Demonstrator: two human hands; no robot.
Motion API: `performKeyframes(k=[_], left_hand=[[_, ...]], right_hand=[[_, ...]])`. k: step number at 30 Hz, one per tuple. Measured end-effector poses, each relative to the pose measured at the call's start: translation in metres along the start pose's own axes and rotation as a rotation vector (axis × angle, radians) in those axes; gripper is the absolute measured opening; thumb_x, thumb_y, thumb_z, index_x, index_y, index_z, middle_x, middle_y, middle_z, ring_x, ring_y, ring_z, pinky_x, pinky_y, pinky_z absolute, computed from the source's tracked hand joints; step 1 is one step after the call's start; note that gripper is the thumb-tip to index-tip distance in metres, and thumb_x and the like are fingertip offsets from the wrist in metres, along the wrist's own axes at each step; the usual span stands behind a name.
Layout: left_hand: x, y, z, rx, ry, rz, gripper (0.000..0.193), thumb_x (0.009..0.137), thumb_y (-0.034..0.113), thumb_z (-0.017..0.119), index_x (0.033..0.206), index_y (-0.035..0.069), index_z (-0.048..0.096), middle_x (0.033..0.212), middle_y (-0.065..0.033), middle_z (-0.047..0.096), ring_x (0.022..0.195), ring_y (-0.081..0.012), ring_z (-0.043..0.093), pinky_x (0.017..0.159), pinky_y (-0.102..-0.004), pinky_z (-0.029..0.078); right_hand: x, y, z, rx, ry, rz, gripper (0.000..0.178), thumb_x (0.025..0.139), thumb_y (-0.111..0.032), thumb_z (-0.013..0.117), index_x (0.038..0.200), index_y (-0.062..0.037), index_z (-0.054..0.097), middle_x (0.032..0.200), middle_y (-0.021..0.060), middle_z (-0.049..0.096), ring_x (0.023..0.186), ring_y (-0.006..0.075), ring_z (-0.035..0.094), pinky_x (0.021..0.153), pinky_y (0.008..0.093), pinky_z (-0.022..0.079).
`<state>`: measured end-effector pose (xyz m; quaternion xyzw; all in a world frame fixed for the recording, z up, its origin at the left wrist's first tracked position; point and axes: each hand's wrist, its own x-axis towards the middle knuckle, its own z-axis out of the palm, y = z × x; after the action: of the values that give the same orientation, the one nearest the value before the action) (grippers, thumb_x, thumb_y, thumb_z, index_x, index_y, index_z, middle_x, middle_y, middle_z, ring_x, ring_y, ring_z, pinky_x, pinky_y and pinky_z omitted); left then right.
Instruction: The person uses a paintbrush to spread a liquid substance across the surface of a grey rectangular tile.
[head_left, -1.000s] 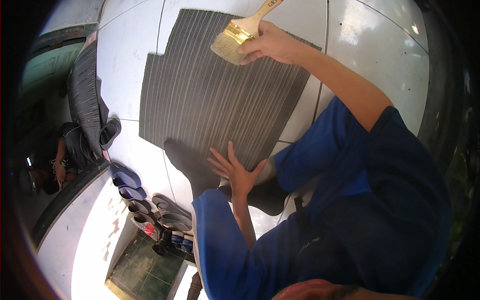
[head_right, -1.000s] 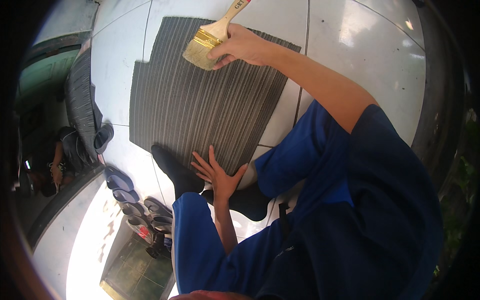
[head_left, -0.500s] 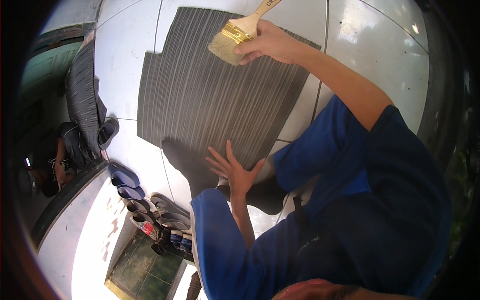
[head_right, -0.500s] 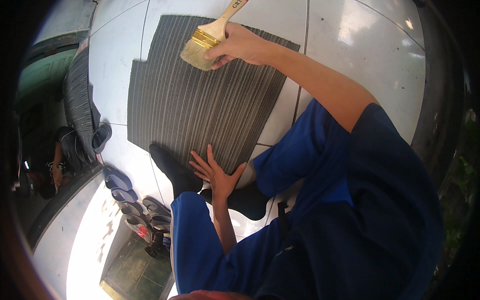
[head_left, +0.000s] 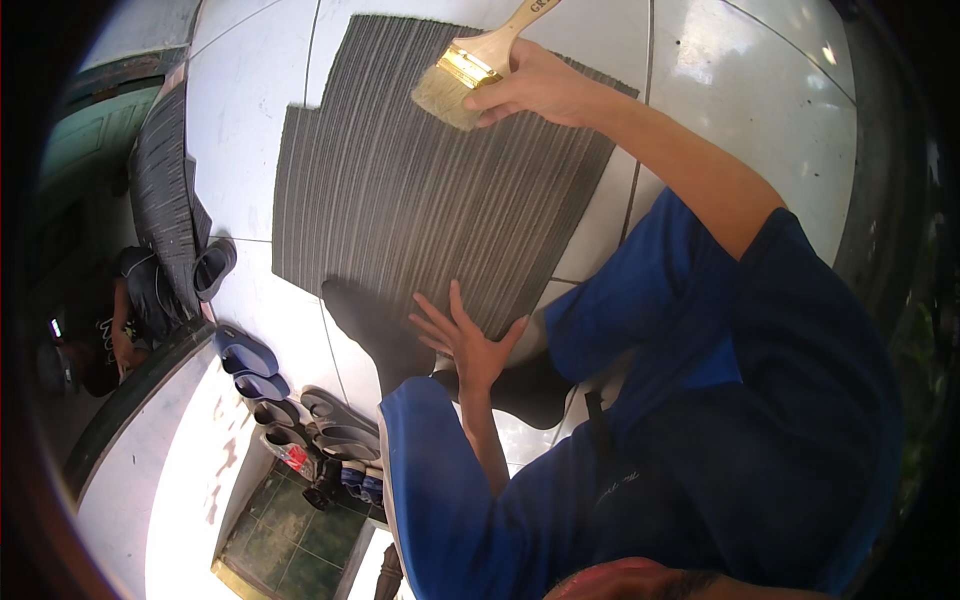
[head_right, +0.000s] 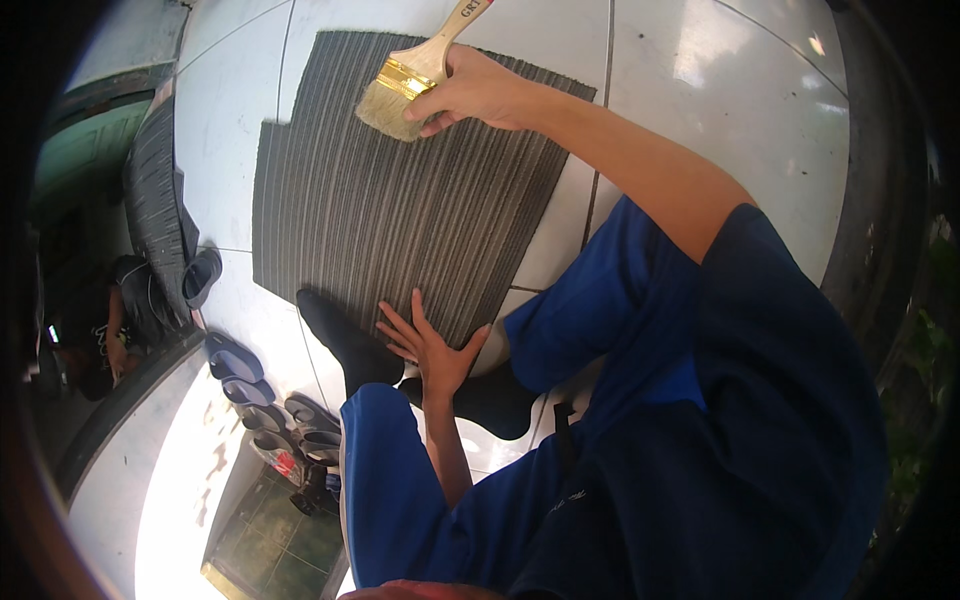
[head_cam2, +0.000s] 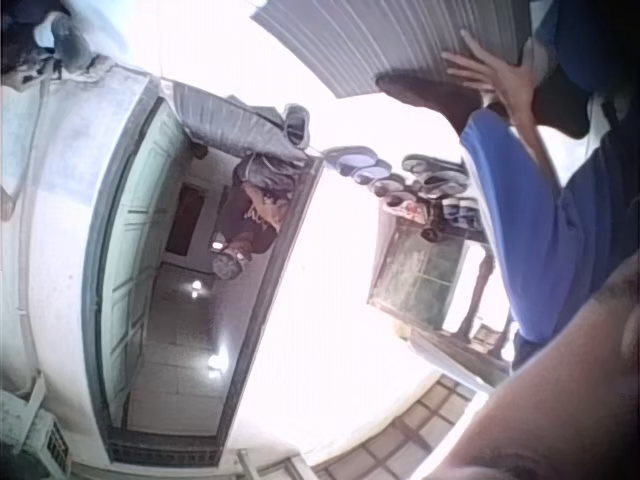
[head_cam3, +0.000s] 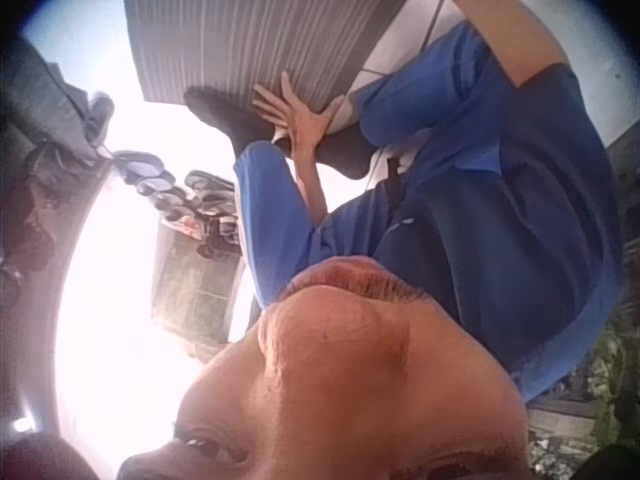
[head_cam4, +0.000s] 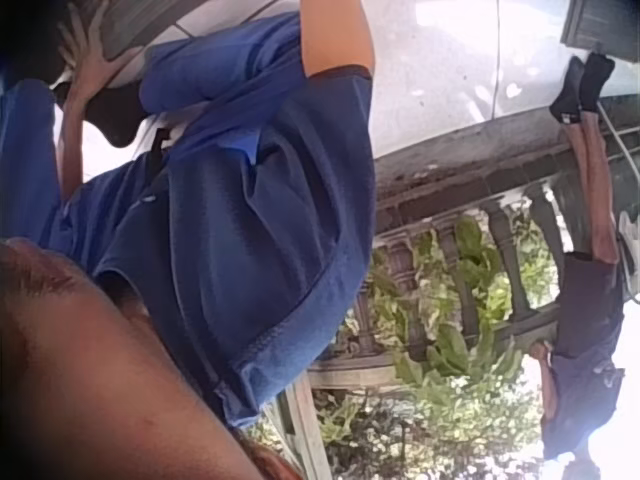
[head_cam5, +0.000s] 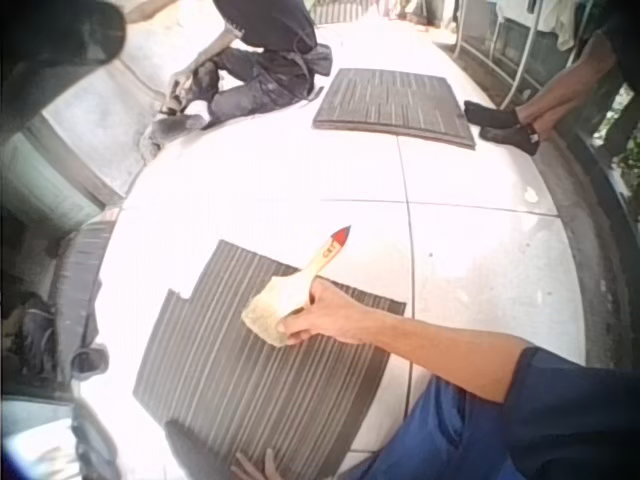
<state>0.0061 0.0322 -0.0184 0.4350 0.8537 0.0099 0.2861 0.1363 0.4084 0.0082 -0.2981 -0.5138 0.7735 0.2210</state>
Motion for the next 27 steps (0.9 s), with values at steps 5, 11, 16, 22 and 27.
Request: performKeyframes(k=[5, 11, 16, 22, 27], left_hand=[[0.002, 0.001, 0.002, 0.001, -0.005, 0.002, 0.138, 0.065, 0.064, 0.092, 0.168, 0.017, 0.012, 0.168, -0.031, -0.02, 0.152, -0.0598, -0.023, 0.114, -0.0846, -0.002], [0.002, -0.001, 0.003, -0.007, -0.005, 0.0, 0.139, 0.064, 0.065, 0.092, 0.168, 0.018, 0.013, 0.168, -0.0308, -0.02, 0.152, -0.0599, -0.023, 0.113, -0.085, -0.002], [0.0, -0.001, 0.001, -0.009, -0.005, -0.016, 0.139, 0.064, 0.065, 0.092, 0.168, 0.018, 0.013, 0.168, -0.0305, -0.02, 0.152, -0.0596, -0.024, 0.113, -0.085, -0.002], [0.001, -0.002, 0.003, -0.001, -0.006, -0.013, 0.139, 0.064, 0.064, 0.093, 0.168, 0.018, 0.013, 0.168, -0.0304, -0.02, 0.152, -0.0595, -0.024, 0.114, -0.0848, -0.002], [0.001, -0.001, 0.003, 0.0, -0.005, -0.009, 0.138, 0.065, 0.063, 0.093, 0.168, 0.017, 0.013, 0.168, -0.0305, -0.02, 0.152, -0.0596, -0.023, 0.114, -0.0846, -0.001]], right_hand=[[0.0, 0.002, -0.004, 0.022, 0.007, 0.022, 0.067, 0.091, -0.011, 0.079, 0.146, 0.0064, 0.045, 0.134, 0.0188, 0.061, 0.12, 0.0275, 0.066, 0.092, 0.0389, 0.065], [-0.001, 0.0, -0.004, 0.003, -0.015, 0.01, 0.066, 0.091, -0.011, 0.079, 0.145, 0.0063, 0.046, 0.133, 0.0178, 0.062, 0.12, 0.0268, 0.066, 0.091, 0.0381, 0.065], [0.001, 0.001, 0.0, -0.013, 0.004, 0.003, 0.064, 0.091, -0.011, 0.079, 0.144, 0.0065, 0.047, 0.132, 0.0183, 0.063, 0.119, 0.0268, 0.067, 0.092, 0.0381, 0.065], [0.0, 0.003, -0.001, -0.023, 0.018, -0.01, 0.06, 0.092, -0.012, 0.079, 0.141, 0.0073, 0.051, 0.131, 0.0187, 0.063, 0.118, 0.0268, 0.068, 0.093, 0.0378, 0.065], [-0.001, 0.0, -0.001, -0.032, 0.014, -0.015, 0.059, 0.092, -0.013, 0.079, 0.14, 0.0082, 0.052, 0.131, 0.0192, 0.063, 0.117, 0.0271, 0.068, 0.093, 0.0378, 0.065]])
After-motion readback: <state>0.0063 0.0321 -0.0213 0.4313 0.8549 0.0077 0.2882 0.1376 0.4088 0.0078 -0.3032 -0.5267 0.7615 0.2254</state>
